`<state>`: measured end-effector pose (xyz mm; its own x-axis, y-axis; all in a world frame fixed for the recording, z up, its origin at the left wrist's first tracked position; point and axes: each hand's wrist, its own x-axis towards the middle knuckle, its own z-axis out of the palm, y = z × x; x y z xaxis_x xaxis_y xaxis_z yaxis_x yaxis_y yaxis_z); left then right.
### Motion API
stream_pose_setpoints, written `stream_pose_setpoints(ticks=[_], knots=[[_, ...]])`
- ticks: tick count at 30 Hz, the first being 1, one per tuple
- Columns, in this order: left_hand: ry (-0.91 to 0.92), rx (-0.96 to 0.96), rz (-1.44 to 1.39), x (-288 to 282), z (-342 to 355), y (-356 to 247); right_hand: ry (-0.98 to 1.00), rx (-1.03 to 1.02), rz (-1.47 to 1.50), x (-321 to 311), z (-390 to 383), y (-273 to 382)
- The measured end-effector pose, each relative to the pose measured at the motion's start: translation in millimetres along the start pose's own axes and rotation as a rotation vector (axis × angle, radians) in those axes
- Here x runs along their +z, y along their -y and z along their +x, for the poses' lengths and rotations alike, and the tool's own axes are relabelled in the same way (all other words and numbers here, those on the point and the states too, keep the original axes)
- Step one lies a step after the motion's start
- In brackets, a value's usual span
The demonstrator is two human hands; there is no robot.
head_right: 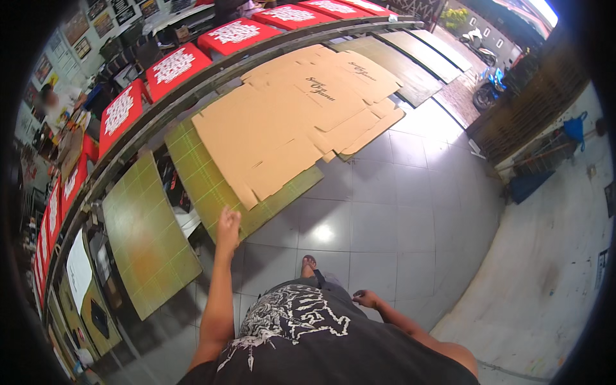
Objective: The person places a flat cardboard sheet on a printing station, aligns a screen over it, and uses a squeegee to apply ink through the screen, then removes the cardboard to place it on a stack.
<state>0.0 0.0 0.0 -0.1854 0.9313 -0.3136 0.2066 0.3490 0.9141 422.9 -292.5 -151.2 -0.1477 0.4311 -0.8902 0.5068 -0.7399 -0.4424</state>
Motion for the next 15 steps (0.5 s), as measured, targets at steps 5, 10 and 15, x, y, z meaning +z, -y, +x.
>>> stream_pose_setpoints(ticks=[5, 10, 15], knots=[[0.216, 0.085, -0.203, -30, -126, 77, -0.053, -0.152, -0.438, -52, 85, 51], [-0.101, -0.209, -0.323, -146, -317, 183, 0.080, -0.437, -0.999, 21, 124, 124], [-0.624, -0.331, -0.338, -198, -493, 251, 0.230, -0.598, -1.281, 144, 141, 153]])
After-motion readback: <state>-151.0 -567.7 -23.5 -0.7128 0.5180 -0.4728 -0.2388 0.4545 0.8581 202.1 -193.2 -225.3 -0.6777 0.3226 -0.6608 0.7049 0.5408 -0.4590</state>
